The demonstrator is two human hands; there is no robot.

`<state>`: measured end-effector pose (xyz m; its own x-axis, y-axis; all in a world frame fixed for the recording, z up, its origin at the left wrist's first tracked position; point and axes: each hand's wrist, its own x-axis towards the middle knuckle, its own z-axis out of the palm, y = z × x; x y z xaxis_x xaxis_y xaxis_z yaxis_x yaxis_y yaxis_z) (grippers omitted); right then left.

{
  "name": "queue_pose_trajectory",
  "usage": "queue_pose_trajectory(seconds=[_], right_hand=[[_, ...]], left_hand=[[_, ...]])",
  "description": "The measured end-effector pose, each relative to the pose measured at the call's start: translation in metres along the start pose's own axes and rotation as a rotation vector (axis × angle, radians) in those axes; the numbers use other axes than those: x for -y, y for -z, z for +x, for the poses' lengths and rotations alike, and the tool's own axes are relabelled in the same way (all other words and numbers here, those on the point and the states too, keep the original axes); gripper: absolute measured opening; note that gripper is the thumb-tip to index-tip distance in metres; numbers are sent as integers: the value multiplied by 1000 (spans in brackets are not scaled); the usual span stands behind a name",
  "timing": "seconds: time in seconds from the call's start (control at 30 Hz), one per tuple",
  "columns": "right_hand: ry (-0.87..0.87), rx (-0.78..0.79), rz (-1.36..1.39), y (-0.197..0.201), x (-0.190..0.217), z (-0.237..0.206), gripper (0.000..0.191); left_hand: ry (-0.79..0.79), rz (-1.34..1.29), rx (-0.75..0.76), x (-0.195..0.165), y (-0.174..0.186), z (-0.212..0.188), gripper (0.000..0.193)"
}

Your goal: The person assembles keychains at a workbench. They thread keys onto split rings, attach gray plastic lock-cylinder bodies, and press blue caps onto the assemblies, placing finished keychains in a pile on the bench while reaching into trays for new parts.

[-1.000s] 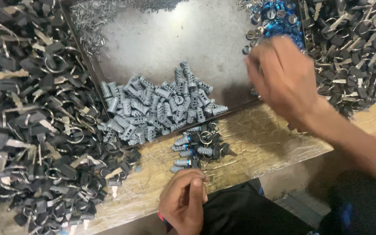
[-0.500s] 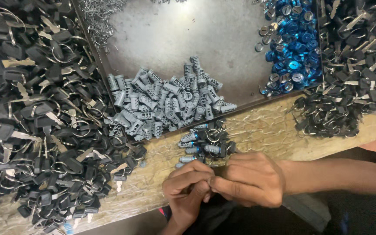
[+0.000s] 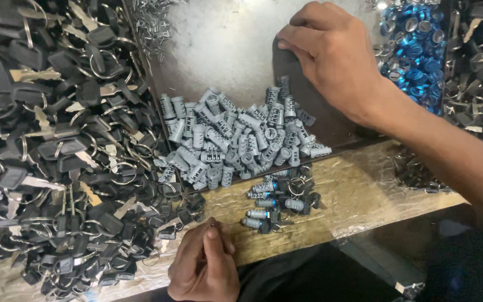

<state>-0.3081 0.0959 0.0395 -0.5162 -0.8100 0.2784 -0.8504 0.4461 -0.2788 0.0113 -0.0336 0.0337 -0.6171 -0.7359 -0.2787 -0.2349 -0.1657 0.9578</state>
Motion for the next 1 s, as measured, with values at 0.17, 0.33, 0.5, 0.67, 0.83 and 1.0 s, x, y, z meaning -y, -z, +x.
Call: queue_pose_trajectory(seconds=[0.17, 0.33, 0.5, 0.67, 0.83, 1.0], right_hand=[[26, 61, -77, 1, 8, -2, 6], [23, 57, -35, -6, 1, -2, 2], [127, 10, -153, 2, 10, 8, 13], [-376, 154, 386, 56, 50, -49, 15], [-578, 90, 886, 69, 125, -146, 7], [-693, -239, 808, 45, 194, -182, 10]], left_hand=[[96, -262, 14, 13, -3, -3, 13], [130, -487, 202, 19, -9, -8, 10], [135, -549, 296, 16, -6, -15, 10], [236, -443, 350, 12, -2, -20, 7], [226, -356, 551, 5, -23, -36, 6], [-20, -199, 634, -2, -41, -51, 6]])
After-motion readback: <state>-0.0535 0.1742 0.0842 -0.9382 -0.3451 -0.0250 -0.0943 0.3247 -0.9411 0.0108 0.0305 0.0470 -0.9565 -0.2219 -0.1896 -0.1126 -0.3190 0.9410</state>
